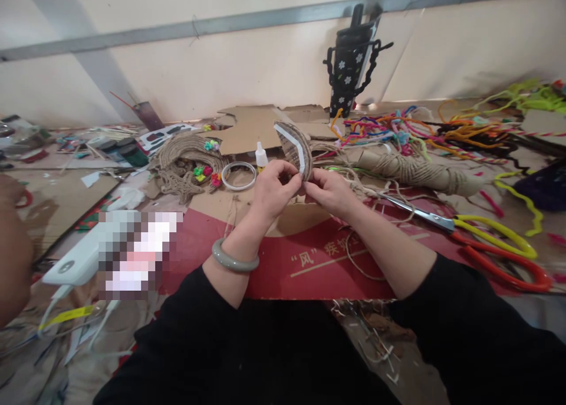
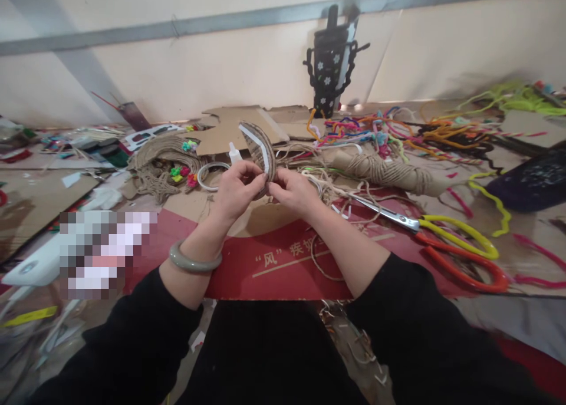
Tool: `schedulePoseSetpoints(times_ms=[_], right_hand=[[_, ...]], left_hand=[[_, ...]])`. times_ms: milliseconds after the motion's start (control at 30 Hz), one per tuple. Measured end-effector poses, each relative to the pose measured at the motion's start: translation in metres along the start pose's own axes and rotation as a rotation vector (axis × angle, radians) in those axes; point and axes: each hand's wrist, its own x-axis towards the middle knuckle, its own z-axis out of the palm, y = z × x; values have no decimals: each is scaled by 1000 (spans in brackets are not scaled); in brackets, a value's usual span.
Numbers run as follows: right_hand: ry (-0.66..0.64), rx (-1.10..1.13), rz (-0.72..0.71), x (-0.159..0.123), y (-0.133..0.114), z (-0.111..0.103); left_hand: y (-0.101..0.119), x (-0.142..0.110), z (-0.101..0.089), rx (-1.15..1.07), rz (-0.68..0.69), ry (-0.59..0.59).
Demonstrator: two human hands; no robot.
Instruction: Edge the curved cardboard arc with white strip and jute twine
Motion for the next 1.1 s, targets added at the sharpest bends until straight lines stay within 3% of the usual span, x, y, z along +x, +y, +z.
schedulePoseSetpoints(times_ms=[467, 1100], right_hand=[[10, -79, -29, -1, -2, 1], [-6, -9, -2, 1, -2, 1]], left_hand=[[-6, 1, 2, -110, -148, 7], [-3, 3, 3, -216, -251, 12]])
